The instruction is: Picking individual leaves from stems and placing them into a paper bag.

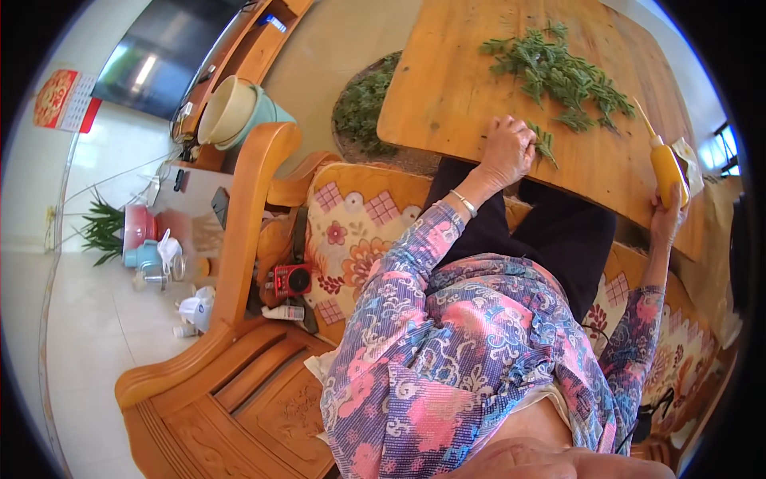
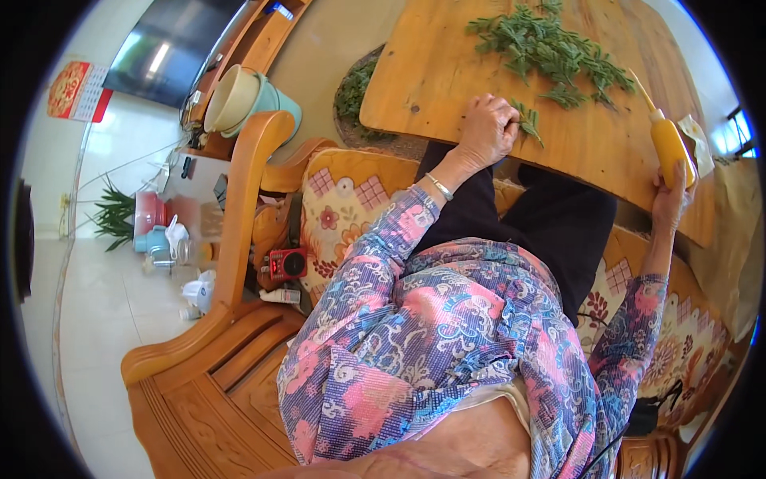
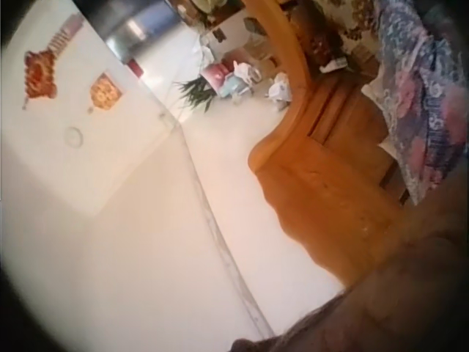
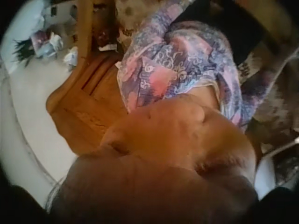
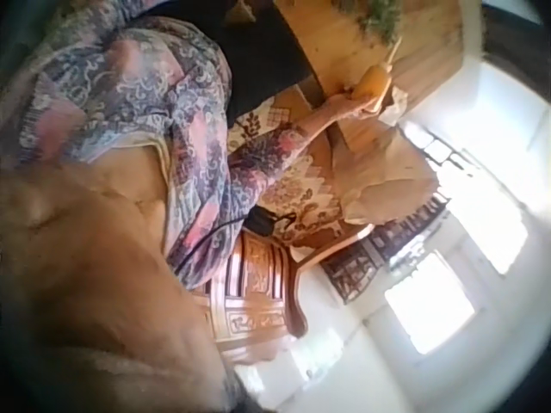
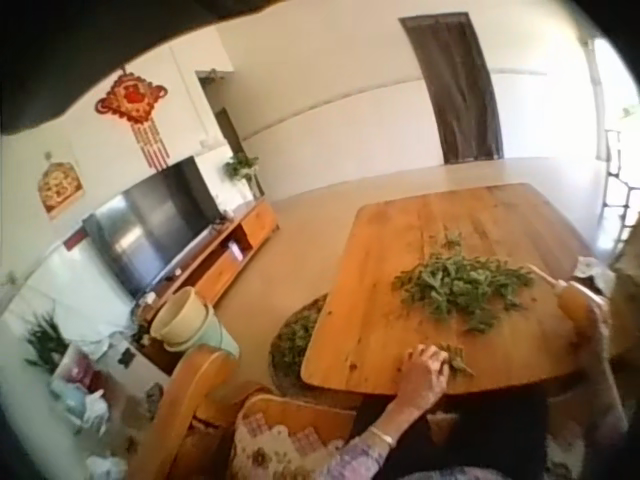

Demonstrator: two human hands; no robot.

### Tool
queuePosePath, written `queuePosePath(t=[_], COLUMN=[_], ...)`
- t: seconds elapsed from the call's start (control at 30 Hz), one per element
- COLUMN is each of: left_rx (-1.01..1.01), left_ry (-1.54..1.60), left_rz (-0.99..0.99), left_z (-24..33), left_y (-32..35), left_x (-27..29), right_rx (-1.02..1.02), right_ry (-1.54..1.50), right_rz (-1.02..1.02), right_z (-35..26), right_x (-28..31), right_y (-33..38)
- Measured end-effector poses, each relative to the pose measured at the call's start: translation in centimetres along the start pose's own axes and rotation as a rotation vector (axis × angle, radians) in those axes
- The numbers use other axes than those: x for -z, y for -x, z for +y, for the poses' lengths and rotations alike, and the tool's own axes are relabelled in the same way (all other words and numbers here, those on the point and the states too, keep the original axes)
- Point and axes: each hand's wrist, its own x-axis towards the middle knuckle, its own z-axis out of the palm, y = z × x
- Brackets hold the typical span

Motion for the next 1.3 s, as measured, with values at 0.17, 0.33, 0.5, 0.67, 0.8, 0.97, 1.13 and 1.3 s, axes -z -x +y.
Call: queuePosePath(t=[0.17,0.33,0.5,0.67,0.8,0.97,1.13,1.3], left_rx=[-0.032,-0.074,-0.015,0.041,0.152,0.341,0.356,0.23], left_ry=[-0.001,0.039,0.047,-0.079,-0.199,-0.447,-0.461,-0.224], left_rz=[0.007,0.021,-0.054,0.014,0.016,0.207,0.349,0.203], left_z=[0.1,-0.5,-3.3,-7.9,-11.9,-18.9,-19.6,-12.9], left_y=[0.0,0.0,0.2,0.2,0.2,1.6,1.0,-0.8], left_x=[0.5,1.1,2.3,4.6,6.7,9.4,9.3,6.5], right_rx=[0.021,0.046,0.055,0.059,0.063,0.07,0.054,0.063], right_ry=[0.015,0.033,0.006,0.002,0.012,0.019,-0.016,-0.02], right_rz=[0.025,0.073,0.069,0.048,0.052,0.094,0.09,0.073], right_z=[0.0,0.0,-0.4,-0.8,-1.1,-1.3,-2.0,-2.2], right_x=[-0.7,-0.9,-0.6,-0.9,-0.7,-1.7,-1.5,-1.5], right_y=[0.2,0.4,0.3,1.0,1.2,1.4,2.1,2.5])
